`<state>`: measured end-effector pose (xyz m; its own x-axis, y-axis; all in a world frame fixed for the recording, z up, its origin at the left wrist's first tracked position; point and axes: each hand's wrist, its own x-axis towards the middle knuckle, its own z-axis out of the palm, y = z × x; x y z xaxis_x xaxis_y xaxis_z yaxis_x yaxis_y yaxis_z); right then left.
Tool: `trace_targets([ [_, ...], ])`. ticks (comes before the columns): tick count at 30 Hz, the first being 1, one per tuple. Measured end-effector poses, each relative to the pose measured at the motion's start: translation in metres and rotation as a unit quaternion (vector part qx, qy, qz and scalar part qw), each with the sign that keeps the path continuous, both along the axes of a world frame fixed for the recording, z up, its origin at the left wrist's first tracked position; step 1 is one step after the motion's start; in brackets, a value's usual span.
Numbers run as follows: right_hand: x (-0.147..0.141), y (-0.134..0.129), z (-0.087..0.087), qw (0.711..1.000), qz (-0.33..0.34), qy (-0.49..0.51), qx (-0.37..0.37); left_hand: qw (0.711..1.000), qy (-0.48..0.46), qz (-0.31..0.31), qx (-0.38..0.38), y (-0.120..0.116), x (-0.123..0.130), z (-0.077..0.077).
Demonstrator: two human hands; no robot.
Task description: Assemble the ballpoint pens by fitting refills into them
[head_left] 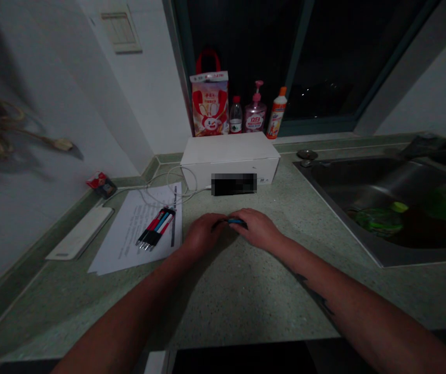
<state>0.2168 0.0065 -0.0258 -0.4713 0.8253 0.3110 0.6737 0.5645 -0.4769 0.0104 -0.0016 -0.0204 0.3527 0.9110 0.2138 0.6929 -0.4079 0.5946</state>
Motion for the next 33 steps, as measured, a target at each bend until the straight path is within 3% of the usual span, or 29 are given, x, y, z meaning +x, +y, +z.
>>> trace_targets([
  [8,0.002,-0.001,0.005,0.999,0.013,-0.019,0.042,1.0,0.001,0.012,-0.014,-0.002,0.002,0.002],
  [12,0.004,0.0,0.004,0.999,-0.015,0.002,0.045,0.999,-0.005,0.02,-0.028,-0.001,0.001,0.004],
  [16,0.005,0.001,0.002,0.998,-0.038,0.007,0.051,0.999,-0.021,0.037,-0.008,0.002,-0.001,0.003],
  [21,0.008,0.003,0.003,0.996,-0.039,0.0,0.08,0.999,0.025,0.009,0.021,0.003,-0.004,0.004],
  [25,0.014,0.009,0.0,0.992,-0.094,0.018,0.088,0.996,0.014,0.085,0.022,0.005,-0.007,0.007],
  [28,0.018,0.017,-0.005,0.981,-0.154,0.09,0.073,0.992,-0.006,0.126,0.012,0.007,-0.009,0.006],
  [30,0.018,0.021,-0.008,0.97,-0.183,0.144,0.065,0.995,0.011,0.098,0.011,0.006,-0.008,0.005],
  [33,0.017,0.023,-0.01,0.957,-0.196,0.206,0.052,0.999,0.051,0.003,0.016,-0.002,0.0,0.006],
])
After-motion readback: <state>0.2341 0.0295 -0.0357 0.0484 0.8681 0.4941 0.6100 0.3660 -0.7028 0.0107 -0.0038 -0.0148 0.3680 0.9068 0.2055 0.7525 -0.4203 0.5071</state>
